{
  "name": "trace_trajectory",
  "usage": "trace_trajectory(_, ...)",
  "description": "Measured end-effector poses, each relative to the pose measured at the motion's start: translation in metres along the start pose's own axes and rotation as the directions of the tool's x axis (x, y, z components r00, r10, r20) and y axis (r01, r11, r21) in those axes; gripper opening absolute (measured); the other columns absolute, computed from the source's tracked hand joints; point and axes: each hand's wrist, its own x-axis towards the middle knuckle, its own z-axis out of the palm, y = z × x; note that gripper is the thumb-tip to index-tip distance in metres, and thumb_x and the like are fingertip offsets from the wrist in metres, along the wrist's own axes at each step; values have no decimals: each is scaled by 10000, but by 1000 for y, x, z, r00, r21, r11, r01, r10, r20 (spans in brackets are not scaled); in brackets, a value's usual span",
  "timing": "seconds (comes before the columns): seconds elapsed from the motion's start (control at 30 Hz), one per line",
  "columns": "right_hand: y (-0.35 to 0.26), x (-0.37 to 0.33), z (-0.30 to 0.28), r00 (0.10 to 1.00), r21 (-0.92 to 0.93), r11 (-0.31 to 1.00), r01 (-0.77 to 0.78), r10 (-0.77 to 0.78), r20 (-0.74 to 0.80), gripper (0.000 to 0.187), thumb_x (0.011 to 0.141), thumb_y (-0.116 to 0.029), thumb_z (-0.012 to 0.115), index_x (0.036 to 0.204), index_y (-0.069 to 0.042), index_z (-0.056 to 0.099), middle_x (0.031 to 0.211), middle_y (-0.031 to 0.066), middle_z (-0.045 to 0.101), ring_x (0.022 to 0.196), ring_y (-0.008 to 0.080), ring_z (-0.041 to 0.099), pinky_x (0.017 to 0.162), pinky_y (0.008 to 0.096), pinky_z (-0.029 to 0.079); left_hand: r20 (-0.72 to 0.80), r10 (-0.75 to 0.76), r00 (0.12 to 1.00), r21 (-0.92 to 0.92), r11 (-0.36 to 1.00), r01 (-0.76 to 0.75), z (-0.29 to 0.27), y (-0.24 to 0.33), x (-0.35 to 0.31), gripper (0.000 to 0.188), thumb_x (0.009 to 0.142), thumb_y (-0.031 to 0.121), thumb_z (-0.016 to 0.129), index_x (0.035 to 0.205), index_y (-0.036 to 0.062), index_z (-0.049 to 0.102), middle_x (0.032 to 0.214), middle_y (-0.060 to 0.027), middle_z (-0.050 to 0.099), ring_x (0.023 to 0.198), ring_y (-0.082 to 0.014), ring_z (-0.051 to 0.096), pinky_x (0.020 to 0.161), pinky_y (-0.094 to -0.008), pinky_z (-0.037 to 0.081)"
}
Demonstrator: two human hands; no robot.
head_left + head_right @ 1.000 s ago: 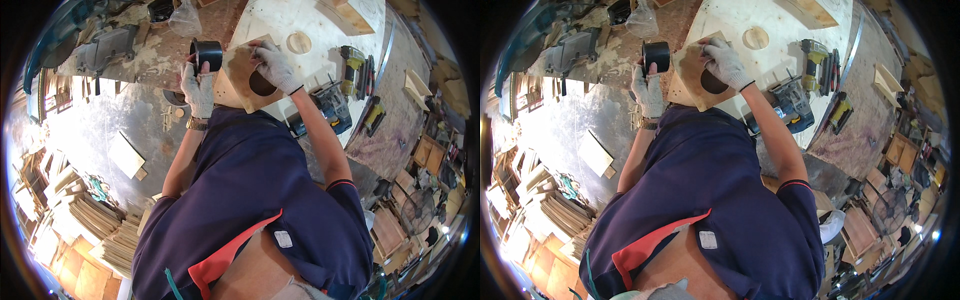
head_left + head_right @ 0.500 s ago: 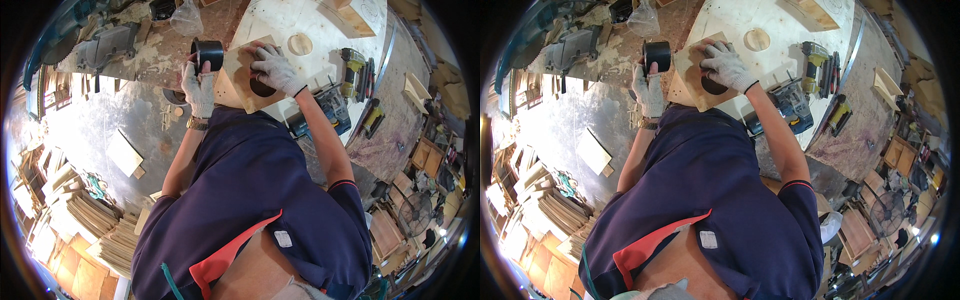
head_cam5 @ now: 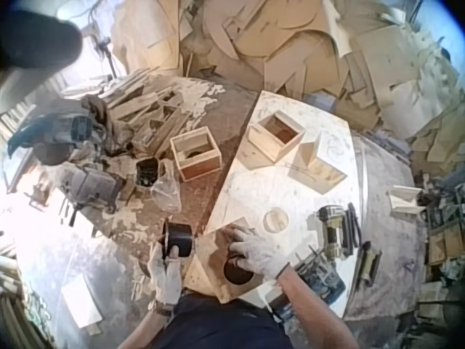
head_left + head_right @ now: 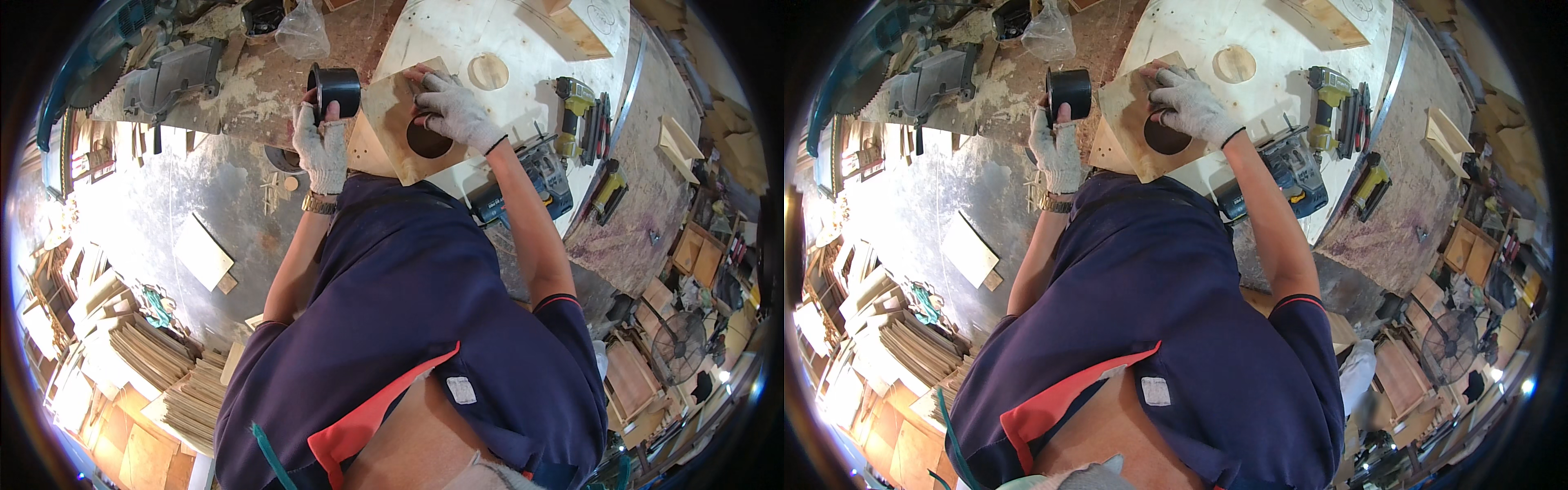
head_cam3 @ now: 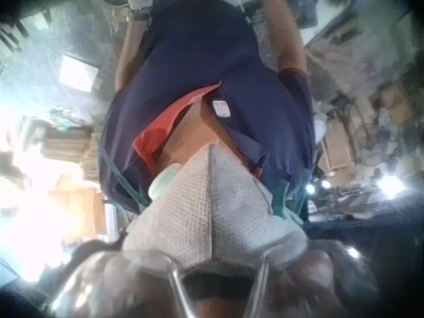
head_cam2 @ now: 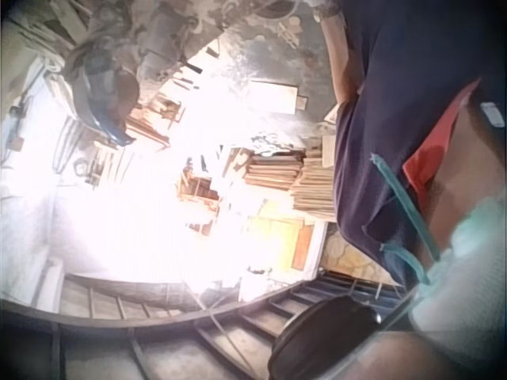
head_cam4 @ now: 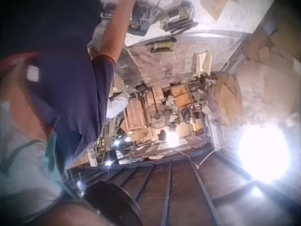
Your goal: The person uses a handheld power drill to cut circular holes in small wooden boxes. They then insert black cylindrical components into the holes and test the fit by placing the boxes together. The person repeats this process on multiple boxes.
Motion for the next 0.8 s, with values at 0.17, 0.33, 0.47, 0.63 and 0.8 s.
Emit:
trace_trajectory(0.17,1,0,-1,985,121,981,-153,161,-64,138,862,-147,743,940,-42,700,1349,82,644,1291,235,577,1023,370,503,-8,-1,1000,-16,1000,1,3,-4,-1,301,1003,219,694,1195,-11,662,1006,-57,658,893,-125,607,804,-278,494)
trace_trajectory(0.33,7,-12,-25,768,486,791,-373,557,-317,232,974,-188,673,935,41,684,1086,64,754,875,100,676,772,257,536,-8,-4,1000,-16,1000,3,2,-8,0,317,1002,218,700,1219,-9,656,987,-46,647,893,-116,584,797,-275,483)
trace_trajectory(0.47,-16,-38,-32,719,131,783,-608,613,-327,281,881,-283,771,863,-15,687,900,108,702,736,282,664,699,359,522,-13,36,999,-25,999,-36,2,-9,-1,348,1026,259,693,1272,17,650,934,58,626,740,-25,465,653,-199,386)
trace_trajectory(0.63,-56,-62,-4,725,-78,730,-679,651,-224,342,798,-382,837,873,-78,698,921,120,678,864,349,683,758,464,539,47,34,998,-34,999,-33,6,2,-2,301,991,234,717,1144,-24,686,1036,-80,657,900,-151,589,820,-304,486)
trace_trajectory(0.8,-64,-69,24,688,-99,717,-690,607,-399,230,862,-285,778,848,-80,675,912,107,673,860,364,672,752,474,537,84,91,992,7,996,-92,9,7,1,296,985,222,719,1138,-29,684,1038,-89,649,892,-165,588,813,-314,480)
